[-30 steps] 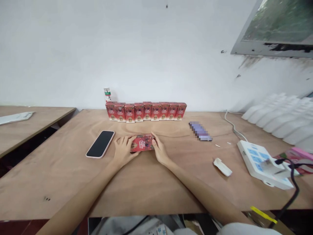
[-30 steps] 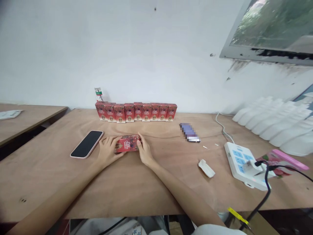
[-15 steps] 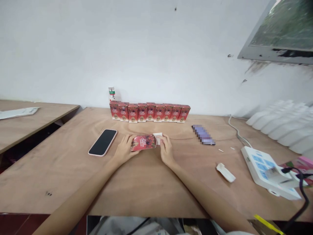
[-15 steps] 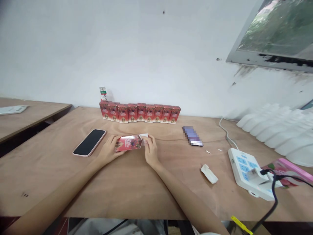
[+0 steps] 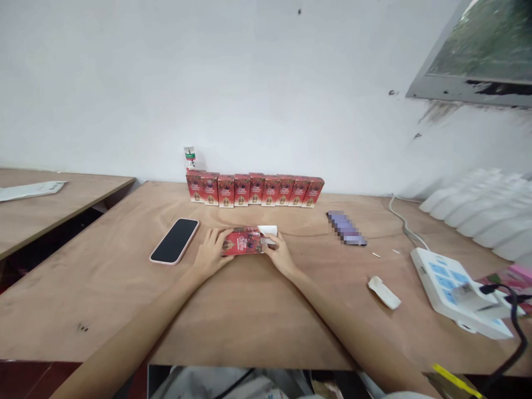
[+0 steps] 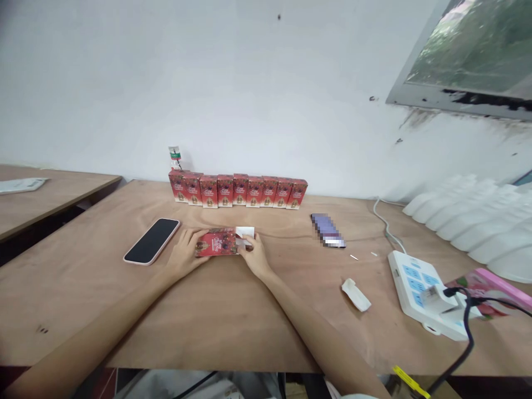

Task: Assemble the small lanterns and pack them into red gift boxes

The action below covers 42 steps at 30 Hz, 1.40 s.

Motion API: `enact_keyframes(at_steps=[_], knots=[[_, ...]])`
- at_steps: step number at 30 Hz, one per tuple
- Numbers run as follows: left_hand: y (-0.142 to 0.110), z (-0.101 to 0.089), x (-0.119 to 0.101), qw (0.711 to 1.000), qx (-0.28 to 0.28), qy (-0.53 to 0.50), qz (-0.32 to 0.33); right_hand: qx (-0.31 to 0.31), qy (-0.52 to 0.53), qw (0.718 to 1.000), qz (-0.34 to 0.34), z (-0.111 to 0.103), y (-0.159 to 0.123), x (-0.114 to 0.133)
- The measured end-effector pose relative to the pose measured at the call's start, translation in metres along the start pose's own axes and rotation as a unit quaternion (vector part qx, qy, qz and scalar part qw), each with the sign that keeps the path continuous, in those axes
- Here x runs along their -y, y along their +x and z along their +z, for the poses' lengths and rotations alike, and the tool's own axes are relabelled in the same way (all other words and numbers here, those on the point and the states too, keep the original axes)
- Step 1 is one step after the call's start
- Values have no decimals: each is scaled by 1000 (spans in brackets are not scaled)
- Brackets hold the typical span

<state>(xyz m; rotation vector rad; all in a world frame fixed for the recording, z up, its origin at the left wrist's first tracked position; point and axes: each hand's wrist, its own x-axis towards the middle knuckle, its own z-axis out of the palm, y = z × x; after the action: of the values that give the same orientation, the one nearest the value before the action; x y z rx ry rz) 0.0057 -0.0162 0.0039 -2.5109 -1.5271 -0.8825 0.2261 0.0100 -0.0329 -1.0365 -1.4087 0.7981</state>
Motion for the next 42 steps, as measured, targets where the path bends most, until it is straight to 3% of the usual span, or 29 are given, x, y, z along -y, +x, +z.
enact_keyframes(at_steps=[9, 16, 19, 22, 24, 27, 28, 31, 36, 38, 42], knots=[[-3, 2, -1, 999, 11, 38, 32, -8, 48, 998, 29, -2, 4, -8], [3, -8, 13, 988, -91, 100, 68, -99, 157, 981, 54, -4, 5, 1], [6, -17, 22, 987, -131, 92, 19, -151, 204, 965, 64, -14, 12, 1], [9, -22, 25, 980, -175, -9, -95, -205, 225, 951, 62, -30, 22, 3], [12, -20, 23, 935, -216, -181, -213, -238, 226, 943, 51, -40, 27, 7], [19, -13, 16, 804, -235, -432, -334, -272, 216, 937, 25, -50, 31, 18], [20, -11, 13, 777, -225, -476, -345, -280, 203, 938, 12, -51, 30, 22], [22, -7, 2, 739, -164, -554, -347, -287, 123, 950, -29, -50, 27, 29], [16, -13, -15, 554, -49, -741, -377, -276, -4, 961, -27, -45, 20, 26], [15, -15, -19, 530, -42, -756, -382, -255, -51, 965, -37, -45, 18, 25], [15, -12, -21, 536, -58, -742, -398, -217, -196, 944, -155, -45, 7, 23]])
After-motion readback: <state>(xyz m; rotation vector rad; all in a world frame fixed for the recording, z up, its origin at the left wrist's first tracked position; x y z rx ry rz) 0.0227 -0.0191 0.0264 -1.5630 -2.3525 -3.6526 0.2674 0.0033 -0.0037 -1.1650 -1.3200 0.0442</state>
